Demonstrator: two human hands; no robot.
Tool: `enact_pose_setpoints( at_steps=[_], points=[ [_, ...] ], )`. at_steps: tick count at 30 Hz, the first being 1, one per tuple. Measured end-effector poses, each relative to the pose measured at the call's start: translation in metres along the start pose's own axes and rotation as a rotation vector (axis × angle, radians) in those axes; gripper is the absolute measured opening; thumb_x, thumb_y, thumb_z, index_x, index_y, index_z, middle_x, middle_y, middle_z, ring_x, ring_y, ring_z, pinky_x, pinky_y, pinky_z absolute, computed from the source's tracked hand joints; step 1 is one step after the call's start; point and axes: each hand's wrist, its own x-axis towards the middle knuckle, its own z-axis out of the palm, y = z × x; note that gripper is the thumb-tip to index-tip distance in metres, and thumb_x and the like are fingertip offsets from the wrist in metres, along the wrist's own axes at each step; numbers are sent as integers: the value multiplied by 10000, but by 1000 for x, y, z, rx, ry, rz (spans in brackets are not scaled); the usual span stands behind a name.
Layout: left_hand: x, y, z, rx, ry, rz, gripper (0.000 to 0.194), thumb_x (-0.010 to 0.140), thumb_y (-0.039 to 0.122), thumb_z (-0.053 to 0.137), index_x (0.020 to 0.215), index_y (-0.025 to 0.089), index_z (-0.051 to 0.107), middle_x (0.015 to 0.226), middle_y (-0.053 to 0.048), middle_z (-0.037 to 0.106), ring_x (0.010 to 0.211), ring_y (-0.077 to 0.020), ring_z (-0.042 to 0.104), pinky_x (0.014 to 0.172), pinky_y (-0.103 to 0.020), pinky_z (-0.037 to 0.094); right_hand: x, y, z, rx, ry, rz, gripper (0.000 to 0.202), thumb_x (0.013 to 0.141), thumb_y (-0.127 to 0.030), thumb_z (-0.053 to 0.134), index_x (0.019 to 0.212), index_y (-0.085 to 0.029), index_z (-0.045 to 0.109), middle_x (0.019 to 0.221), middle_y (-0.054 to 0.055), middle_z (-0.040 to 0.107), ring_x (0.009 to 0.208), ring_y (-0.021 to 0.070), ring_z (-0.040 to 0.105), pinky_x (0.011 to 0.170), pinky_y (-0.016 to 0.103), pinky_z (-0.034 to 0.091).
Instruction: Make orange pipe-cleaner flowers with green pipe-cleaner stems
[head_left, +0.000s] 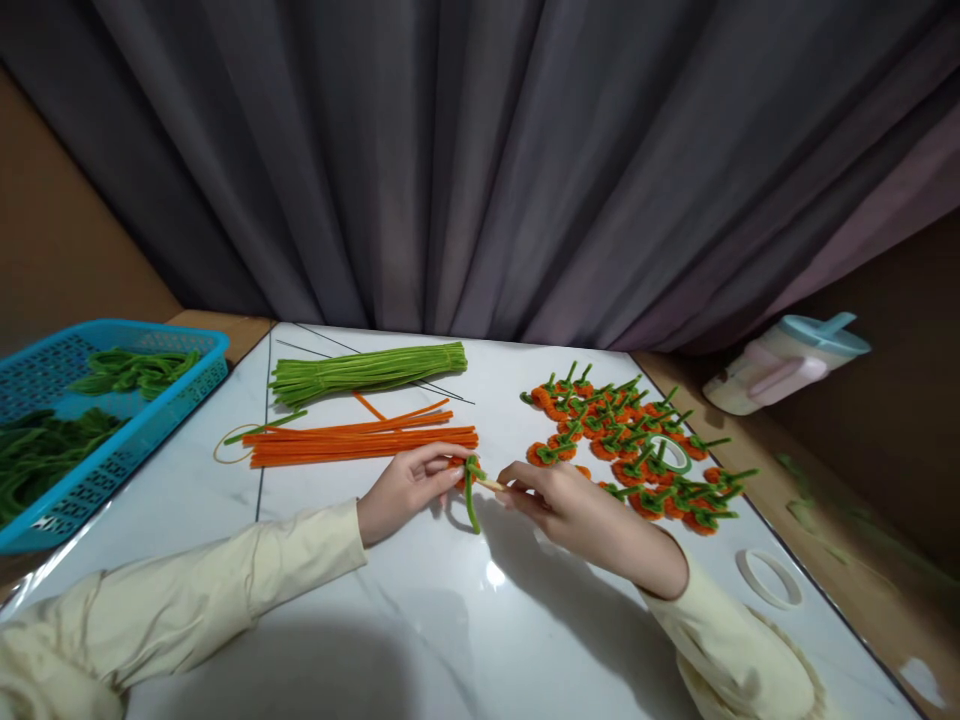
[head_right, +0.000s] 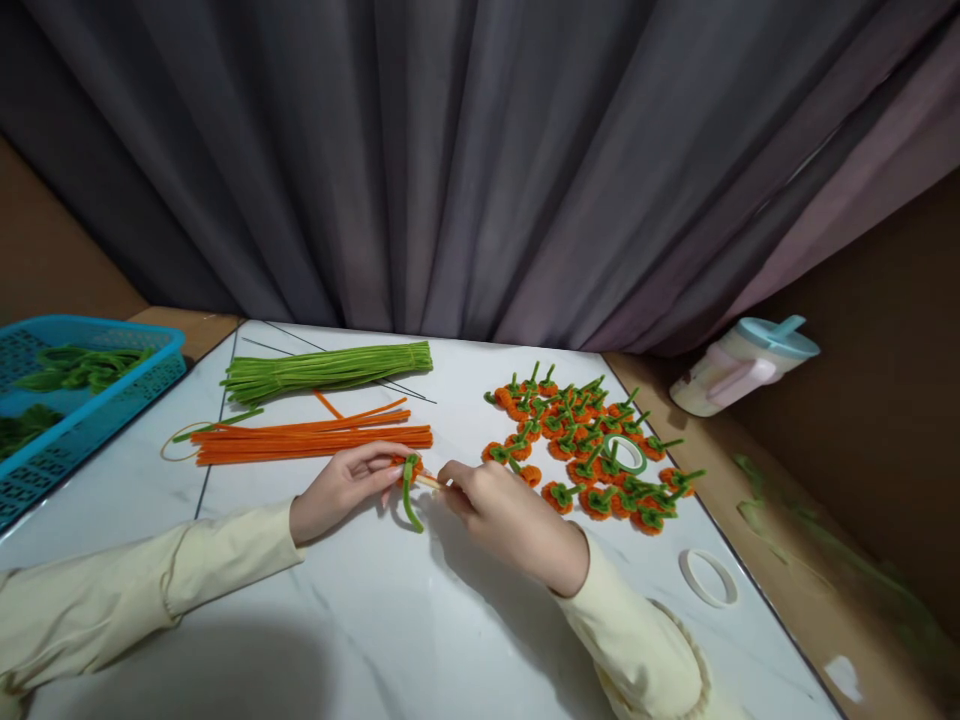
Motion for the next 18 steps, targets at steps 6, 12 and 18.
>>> enact_pose_setpoints(
  at_steps=[6, 12, 18],
  points=[
    [0, -4, 1, -43, -12, 28, 307, 693, 241, 716, 973, 150, 630, 953, -72, 659, 844, -167, 609, 745, -261, 486, 1, -4, -1, 65, 43, 9, 223, 910, -269, 406, 885, -159, 598, 662, 36, 604, 534, 116, 494, 518, 217, 324],
    [-2, -8, 1, 63, 6, 66, 322, 670, 258, 736, 961, 157, 639, 971, -74, 655, 864, -181, 602, 760, -274, 491, 1, -6, 4, 69, 37, -2, 198, 904, -234, 409, 864, -169, 592, 626, 14, 589, 511, 106, 489, 500, 208, 313],
    [-2, -7, 3, 10, 50, 24, 319, 676, 345, 733, 920, 153, 658, 811, -54, 655, 577, -111, 546, 524, -234, 461, 3, -6, 9, 118, 56, -32, 220, 911, -244, 394, 856, -163, 591, 635, 24, 607, 505, 105, 500, 498, 204, 317]
  ],
)
